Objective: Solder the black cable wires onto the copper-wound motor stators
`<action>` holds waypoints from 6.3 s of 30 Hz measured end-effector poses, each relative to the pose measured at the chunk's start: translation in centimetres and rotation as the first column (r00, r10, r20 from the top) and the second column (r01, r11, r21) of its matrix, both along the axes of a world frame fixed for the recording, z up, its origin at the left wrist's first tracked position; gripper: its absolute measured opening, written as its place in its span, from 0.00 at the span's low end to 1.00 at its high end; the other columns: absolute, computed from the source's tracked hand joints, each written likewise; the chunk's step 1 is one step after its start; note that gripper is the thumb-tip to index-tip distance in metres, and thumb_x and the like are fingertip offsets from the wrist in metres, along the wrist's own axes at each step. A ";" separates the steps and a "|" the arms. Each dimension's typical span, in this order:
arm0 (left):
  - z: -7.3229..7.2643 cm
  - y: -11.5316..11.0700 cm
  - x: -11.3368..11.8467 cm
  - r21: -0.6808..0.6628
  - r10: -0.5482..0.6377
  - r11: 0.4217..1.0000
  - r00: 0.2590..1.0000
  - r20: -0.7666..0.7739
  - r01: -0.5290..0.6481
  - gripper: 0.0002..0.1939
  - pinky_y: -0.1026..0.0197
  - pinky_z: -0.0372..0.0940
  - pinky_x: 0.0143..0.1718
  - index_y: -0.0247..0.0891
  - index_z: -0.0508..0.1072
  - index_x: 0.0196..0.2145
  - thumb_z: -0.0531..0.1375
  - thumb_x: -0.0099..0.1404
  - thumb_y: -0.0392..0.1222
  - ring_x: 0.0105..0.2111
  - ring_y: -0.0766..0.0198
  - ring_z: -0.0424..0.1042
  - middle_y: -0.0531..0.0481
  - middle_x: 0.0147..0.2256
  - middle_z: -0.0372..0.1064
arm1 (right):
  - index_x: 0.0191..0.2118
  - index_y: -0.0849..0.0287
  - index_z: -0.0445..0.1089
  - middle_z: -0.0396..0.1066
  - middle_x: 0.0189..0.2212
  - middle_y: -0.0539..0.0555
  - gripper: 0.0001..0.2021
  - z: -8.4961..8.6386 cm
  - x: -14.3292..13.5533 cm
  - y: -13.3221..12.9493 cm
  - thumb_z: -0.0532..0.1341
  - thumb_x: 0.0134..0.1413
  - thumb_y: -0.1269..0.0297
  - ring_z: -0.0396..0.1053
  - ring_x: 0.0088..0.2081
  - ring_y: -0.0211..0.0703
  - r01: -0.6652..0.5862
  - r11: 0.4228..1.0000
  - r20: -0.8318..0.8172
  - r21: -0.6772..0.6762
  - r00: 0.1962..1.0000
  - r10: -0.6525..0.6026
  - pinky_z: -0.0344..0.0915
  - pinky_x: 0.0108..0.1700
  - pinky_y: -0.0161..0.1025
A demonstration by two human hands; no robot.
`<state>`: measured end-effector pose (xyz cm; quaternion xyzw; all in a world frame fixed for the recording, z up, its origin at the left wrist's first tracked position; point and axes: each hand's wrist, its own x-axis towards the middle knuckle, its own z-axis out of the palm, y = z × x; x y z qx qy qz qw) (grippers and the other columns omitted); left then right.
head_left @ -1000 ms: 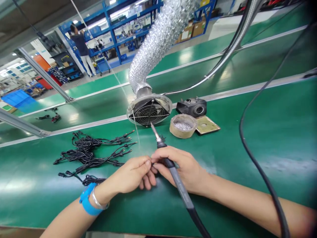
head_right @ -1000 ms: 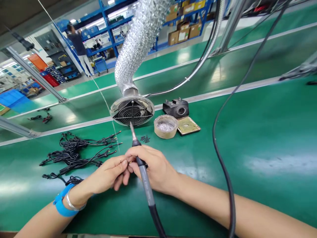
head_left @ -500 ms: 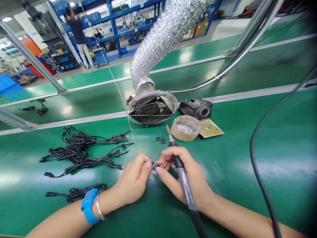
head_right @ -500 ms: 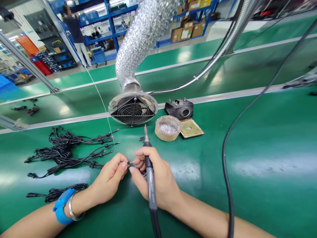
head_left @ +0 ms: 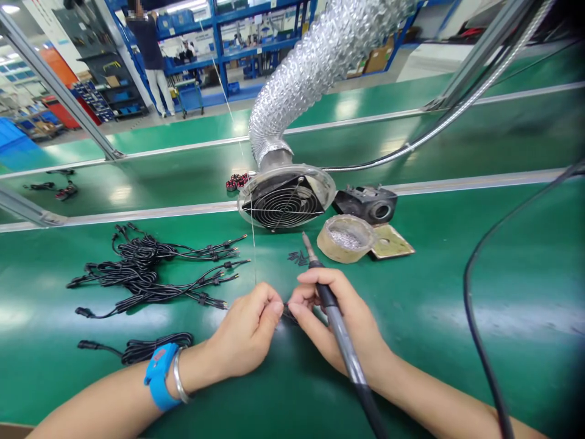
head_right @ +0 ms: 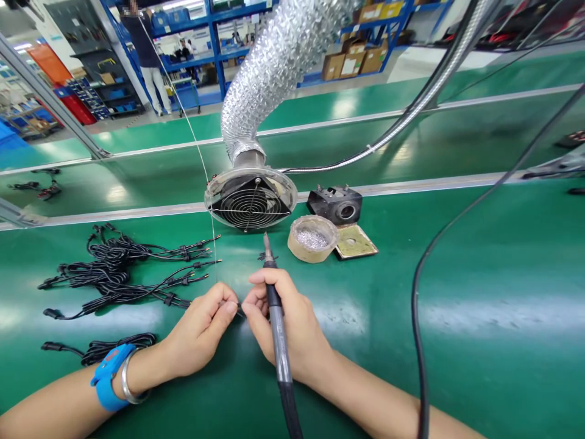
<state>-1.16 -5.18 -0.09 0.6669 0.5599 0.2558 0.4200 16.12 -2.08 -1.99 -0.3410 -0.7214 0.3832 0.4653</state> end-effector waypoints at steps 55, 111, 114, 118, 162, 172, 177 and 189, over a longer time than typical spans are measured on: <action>-1.2 1.6 0.3 -0.375 0.251 0.914 0.943 0.219 -0.156 0.10 0.67 0.46 0.20 0.37 0.64 0.27 0.54 0.62 0.45 0.17 0.72 0.49 0.62 0.15 0.54 | 0.55 0.56 0.66 0.71 0.27 0.50 0.17 1.9 4.3 1.5 0.57 0.61 0.71 0.66 0.25 0.37 0.015 0.931 0.168 0.364 0.982 -0.081 0.66 0.27 0.35; -1.2 1.0 -0.1 -0.063 0.112 0.991 0.993 -0.041 -0.114 0.07 0.67 0.52 0.24 0.38 0.65 0.28 0.54 0.64 0.39 0.21 0.71 0.55 0.59 0.20 0.58 | 0.40 0.56 0.70 0.68 0.25 0.49 0.11 2.1 4.9 0.4 0.56 0.52 0.73 0.62 0.22 0.37 -0.077 0.991 0.073 0.112 0.995 0.069 0.59 0.24 0.36; -1.2 1.0 -0.2 -0.065 0.110 0.991 0.993 -0.041 -0.113 0.07 0.67 0.53 0.24 0.38 0.65 0.28 0.54 0.64 0.39 0.21 0.71 0.55 0.58 0.21 0.58 | 0.40 0.56 0.70 0.68 0.24 0.49 0.11 2.1 4.8 0.3 0.56 0.52 0.72 0.62 0.21 0.37 -0.063 0.993 0.072 0.099 0.996 0.056 0.59 0.24 0.37; -1.1 1.0 -0.2 -0.066 0.107 0.992 0.993 -0.050 -0.110 0.06 0.67 0.52 0.24 0.38 0.65 0.29 0.54 0.64 0.39 0.21 0.71 0.56 0.58 0.20 0.58 | 0.39 0.56 0.70 0.66 0.22 0.49 0.10 2.0 4.8 0.2 0.56 0.51 0.71 0.60 0.20 0.37 -0.063 0.993 0.084 0.103 0.995 0.055 0.57 0.22 0.37; -0.8 1.7 -0.6 -0.307 0.035 0.951 0.989 0.145 0.011 0.15 0.66 0.50 0.23 0.39 0.61 0.28 0.49 0.70 0.49 0.22 0.70 0.50 0.59 0.22 0.52 | 0.45 0.57 0.72 0.74 0.29 0.49 0.14 0.1 2.0 1.2 0.57 0.57 0.78 0.70 0.25 0.33 -0.014 0.945 0.165 0.327 0.985 -0.043 0.68 0.30 0.29; 0.8 1.5 -0.6 -0.152 -0.148 0.979 0.987 -0.066 0.137 0.11 0.64 0.56 0.32 0.39 0.62 0.32 0.49 0.71 0.43 0.28 0.68 0.61 0.56 0.27 0.63 | 0.42 0.58 0.69 0.74 0.30 0.48 0.12 -0.6 1.5 1.4 0.57 0.54 0.79 0.71 0.28 0.30 -0.080 0.943 0.153 0.324 0.988 0.032 0.68 0.36 0.26; 0.0 1.6 -0.6 -0.240 -0.084 0.966 0.995 0.054 0.094 0.14 0.65 0.56 0.29 0.38 0.62 0.30 0.48 0.72 0.46 0.25 0.69 0.59 0.56 0.25 0.62 | 0.45 0.57 0.69 0.75 0.32 0.48 0.15 -0.8 1.7 1.2 0.57 0.53 0.79 0.72 0.30 0.31 -0.143 0.946 0.188 0.289 0.978 0.090 0.69 0.36 0.26; 0.2 2.1 0.6 -0.642 0.330 0.766 0.877 0.348 -0.034 0.12 0.70 0.37 0.13 0.39 0.61 0.27 0.59 0.57 0.48 0.12 0.77 0.42 0.63 0.14 0.53 | 0.43 0.57 0.66 0.73 0.32 0.48 0.14 -0.9 1.4 1.1 0.58 0.52 0.78 0.71 0.30 0.30 -0.077 0.962 0.168 0.262 0.985 0.033 0.67 0.36 0.26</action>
